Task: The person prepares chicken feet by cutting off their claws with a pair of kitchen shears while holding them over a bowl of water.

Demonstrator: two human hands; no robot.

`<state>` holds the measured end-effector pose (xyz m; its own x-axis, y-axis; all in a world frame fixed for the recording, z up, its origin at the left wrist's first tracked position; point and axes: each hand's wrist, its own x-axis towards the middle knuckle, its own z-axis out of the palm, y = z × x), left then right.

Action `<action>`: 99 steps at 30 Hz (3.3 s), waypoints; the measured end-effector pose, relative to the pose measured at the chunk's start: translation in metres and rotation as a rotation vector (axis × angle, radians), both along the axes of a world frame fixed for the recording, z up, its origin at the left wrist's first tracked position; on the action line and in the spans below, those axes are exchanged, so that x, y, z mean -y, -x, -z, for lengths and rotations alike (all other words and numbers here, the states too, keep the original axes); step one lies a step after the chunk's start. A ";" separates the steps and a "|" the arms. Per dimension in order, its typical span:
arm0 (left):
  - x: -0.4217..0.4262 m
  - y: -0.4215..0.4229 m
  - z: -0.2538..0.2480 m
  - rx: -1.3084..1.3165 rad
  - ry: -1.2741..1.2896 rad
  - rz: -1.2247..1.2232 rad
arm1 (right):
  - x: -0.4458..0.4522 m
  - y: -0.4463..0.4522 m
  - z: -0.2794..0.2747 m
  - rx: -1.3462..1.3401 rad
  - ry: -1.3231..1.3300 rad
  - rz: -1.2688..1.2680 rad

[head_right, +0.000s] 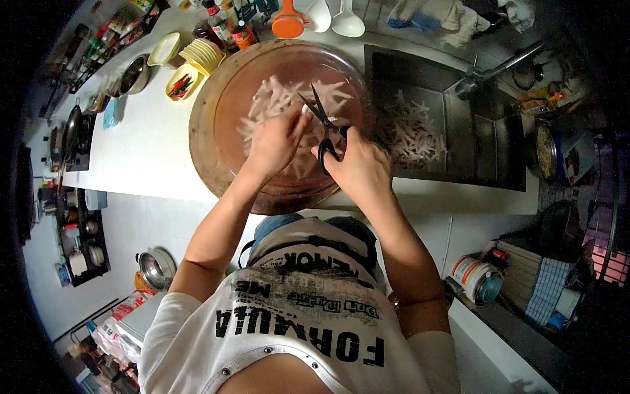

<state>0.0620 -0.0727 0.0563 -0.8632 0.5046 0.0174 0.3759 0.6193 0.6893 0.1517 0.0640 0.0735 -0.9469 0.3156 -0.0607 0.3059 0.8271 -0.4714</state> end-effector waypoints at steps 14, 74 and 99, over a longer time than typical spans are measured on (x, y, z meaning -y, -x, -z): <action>-0.001 -0.007 0.016 -0.274 0.109 -0.036 | 0.004 0.000 0.007 -0.006 -0.137 -0.038; -0.004 0.000 0.034 0.343 -0.456 0.012 | -0.016 -0.015 0.008 0.138 0.096 -0.069; -0.013 -0.007 0.030 0.994 -0.911 -0.190 | -0.010 -0.014 -0.010 0.272 0.154 -0.003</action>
<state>0.0686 -0.0595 0.0263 -0.7606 0.5213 -0.3870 -0.5540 -0.2104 0.8055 0.1654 0.0743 0.0837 -0.8904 0.2803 -0.3585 0.4355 0.7534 -0.4926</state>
